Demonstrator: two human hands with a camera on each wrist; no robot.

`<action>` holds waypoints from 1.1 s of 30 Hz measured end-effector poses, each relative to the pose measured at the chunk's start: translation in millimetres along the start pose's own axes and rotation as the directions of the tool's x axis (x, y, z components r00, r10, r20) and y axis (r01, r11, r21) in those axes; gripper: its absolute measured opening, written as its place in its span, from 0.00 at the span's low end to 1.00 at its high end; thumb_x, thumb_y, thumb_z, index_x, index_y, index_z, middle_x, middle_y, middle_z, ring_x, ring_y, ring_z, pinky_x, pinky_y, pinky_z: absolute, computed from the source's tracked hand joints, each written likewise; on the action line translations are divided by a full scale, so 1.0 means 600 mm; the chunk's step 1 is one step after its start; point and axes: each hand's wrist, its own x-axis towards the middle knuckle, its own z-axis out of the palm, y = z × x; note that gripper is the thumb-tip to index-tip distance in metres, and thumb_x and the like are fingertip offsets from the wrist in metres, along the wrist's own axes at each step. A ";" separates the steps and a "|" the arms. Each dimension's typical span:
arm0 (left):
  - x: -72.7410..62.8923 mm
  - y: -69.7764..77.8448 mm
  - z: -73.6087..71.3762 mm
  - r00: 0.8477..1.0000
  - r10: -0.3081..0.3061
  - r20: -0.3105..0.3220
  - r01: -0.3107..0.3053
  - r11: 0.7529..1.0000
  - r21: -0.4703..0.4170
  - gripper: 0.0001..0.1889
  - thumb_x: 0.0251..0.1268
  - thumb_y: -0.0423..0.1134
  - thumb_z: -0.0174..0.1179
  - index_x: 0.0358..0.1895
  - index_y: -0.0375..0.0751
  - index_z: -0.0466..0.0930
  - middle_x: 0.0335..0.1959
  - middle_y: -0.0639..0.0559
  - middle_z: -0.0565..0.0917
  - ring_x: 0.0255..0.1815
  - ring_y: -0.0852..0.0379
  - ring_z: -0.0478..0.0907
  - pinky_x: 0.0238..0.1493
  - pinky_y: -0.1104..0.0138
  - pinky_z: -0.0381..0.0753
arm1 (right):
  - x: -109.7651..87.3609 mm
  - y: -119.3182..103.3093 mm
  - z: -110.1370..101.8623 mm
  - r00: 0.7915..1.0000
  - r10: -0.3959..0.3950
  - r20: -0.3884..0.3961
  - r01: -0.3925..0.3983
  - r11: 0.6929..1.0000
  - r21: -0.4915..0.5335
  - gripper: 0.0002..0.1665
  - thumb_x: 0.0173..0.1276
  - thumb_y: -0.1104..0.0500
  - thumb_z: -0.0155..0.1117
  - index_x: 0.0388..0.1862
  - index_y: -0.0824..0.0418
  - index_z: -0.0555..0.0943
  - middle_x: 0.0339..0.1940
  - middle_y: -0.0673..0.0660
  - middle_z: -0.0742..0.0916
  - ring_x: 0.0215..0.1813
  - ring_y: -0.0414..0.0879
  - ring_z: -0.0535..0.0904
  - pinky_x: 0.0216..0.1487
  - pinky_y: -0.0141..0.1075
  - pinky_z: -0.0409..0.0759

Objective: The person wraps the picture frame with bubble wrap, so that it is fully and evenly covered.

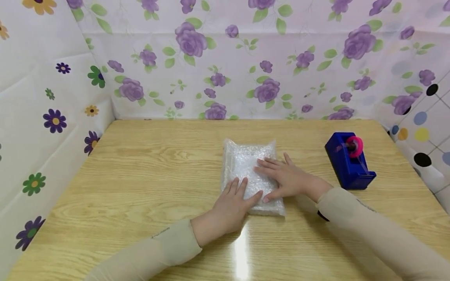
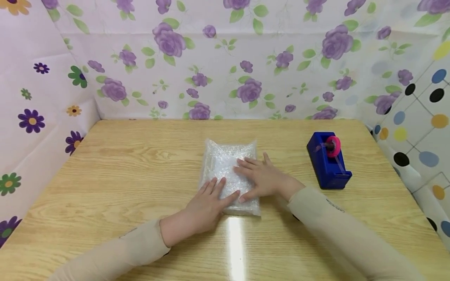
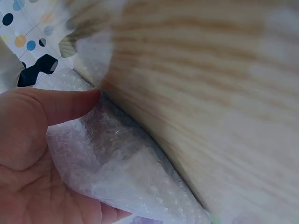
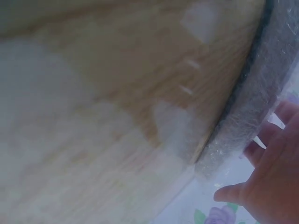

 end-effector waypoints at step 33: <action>-0.010 0.018 -0.003 0.993 -0.044 -0.105 0.042 0.999 -0.020 0.30 0.66 0.39 0.55 0.72 0.51 0.60 0.69 0.34 0.64 0.71 0.42 0.62 0.71 0.57 0.63 | -0.030 -0.028 0.012 0.993 0.047 -0.113 -0.056 0.996 -0.074 0.43 0.65 0.39 0.59 0.70 0.62 0.65 0.72 0.66 0.66 0.74 0.63 0.57 0.69 0.66 0.54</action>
